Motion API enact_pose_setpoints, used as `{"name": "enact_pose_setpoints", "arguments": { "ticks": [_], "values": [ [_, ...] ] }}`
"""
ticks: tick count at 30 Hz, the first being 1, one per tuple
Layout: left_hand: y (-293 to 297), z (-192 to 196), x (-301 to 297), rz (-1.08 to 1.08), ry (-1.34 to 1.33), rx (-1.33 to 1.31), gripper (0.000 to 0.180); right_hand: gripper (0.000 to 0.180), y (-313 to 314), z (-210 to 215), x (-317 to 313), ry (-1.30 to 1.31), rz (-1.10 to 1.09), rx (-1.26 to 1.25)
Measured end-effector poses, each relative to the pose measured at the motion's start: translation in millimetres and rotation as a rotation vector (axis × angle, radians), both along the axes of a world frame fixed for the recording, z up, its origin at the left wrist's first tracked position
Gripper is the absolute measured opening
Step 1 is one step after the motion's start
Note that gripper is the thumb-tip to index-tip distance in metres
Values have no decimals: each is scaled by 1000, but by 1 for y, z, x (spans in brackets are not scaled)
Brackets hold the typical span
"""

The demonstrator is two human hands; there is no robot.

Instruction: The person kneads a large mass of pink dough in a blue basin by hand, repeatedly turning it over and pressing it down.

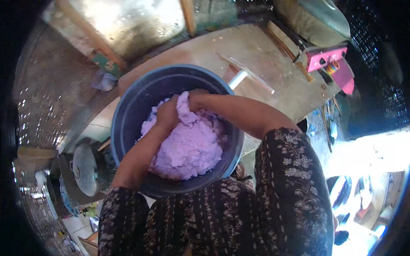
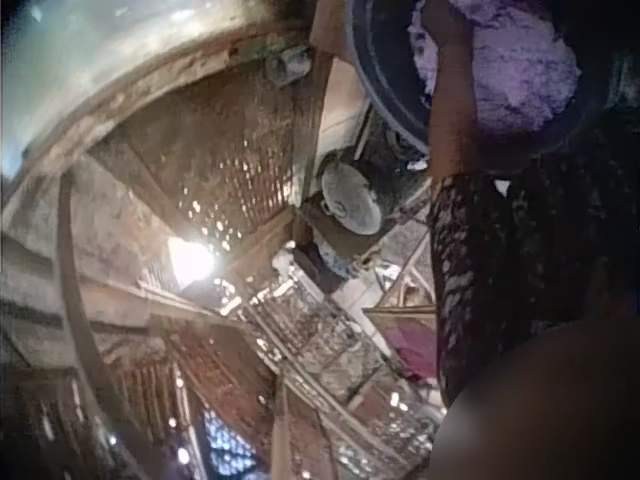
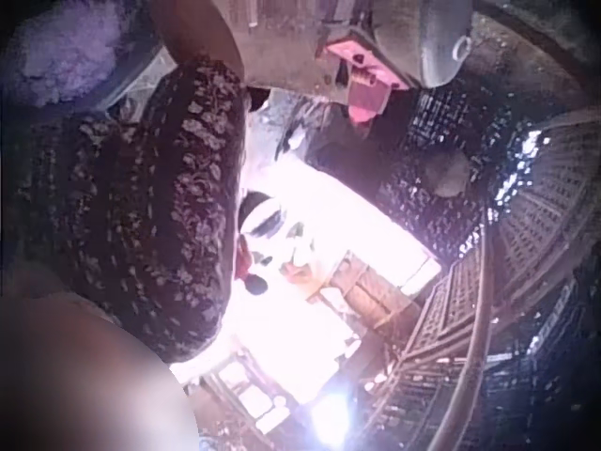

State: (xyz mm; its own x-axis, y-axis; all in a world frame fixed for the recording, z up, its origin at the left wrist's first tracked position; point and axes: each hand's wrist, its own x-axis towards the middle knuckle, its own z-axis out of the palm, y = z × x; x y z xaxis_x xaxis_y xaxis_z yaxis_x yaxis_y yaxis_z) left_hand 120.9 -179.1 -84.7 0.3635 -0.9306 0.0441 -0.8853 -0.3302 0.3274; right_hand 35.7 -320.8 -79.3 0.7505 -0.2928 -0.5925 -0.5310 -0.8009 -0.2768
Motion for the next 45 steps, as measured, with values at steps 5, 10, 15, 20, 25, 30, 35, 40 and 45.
{"name": "enact_pose_setpoints", "arguments": {
  "ticks": [5,10,15,20,25,30,35,40,45],
  "values": [
    [-1,4,13,-9,85,-72,31,46,-11,-31,-10,-615,145,137],
    [74,57,11,-347,-53,254,76,46,53,84,-46,-149,276,290],
    [161,97,-3,-472,-219,477,109,89,158,86,-86,-149,482,-207],
    [142,79,-12,-244,-196,540,120,103,156,64,-47,-216,338,-297],
    [105,60,21,-148,-15,404,105,97,118,41,-2,-240,214,-215],
    [83,26,54,19,107,123,73,74,85,19,40,-417,163,-184],
    [57,34,63,63,97,311,62,53,53,-20,54,-455,6,-136],
    [100,62,19,-54,-59,362,82,66,66,29,-1,-252,367,2],
    [163,84,-55,-312,-158,311,97,80,99,76,-124,-203,651,-98]
  ]
}}
